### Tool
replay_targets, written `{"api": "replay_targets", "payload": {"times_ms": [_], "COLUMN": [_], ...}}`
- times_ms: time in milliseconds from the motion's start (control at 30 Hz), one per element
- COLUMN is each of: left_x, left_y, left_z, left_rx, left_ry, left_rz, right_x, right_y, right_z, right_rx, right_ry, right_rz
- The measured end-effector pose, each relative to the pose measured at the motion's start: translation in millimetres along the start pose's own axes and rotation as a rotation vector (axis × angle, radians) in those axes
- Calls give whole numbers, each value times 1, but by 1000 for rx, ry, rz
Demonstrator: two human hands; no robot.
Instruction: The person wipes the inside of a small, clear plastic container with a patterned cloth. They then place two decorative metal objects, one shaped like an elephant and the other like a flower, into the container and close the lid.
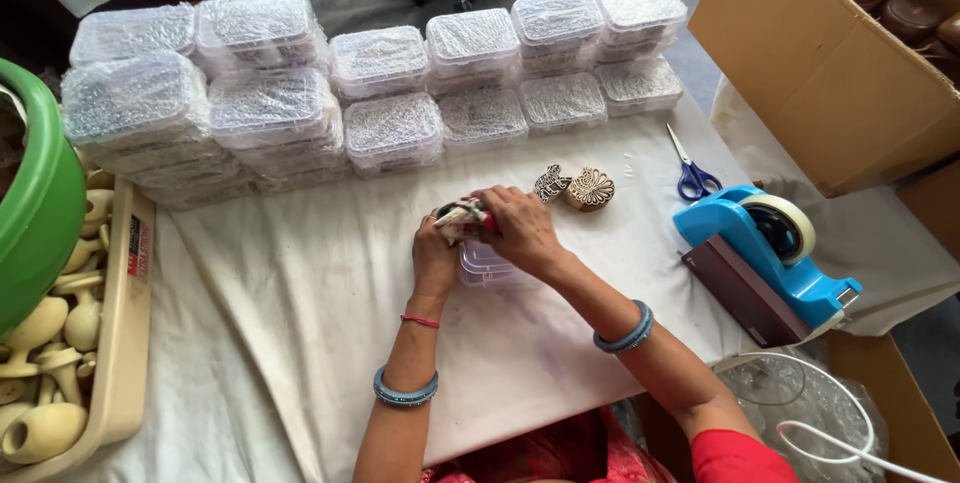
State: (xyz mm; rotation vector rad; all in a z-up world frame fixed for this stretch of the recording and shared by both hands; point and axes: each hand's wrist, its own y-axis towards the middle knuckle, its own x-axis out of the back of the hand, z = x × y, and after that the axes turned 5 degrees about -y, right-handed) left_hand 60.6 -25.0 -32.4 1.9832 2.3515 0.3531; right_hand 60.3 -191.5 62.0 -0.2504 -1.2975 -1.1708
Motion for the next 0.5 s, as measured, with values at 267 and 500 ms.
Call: {"api": "replay_targets", "payload": {"times_ms": [267,500], "left_x": [1,4], "left_y": [-4,-6], "left_z": [-24,-22], "left_rx": [-157,-127], "left_ry": [416,286], "left_rz": [-9,-28], "right_x": [25,7], "right_y": [-47,-22], "right_z": [-21,16], "right_rx": [-179,47], "right_ry": [-230,-47], "right_rz": [-43,-91]}}
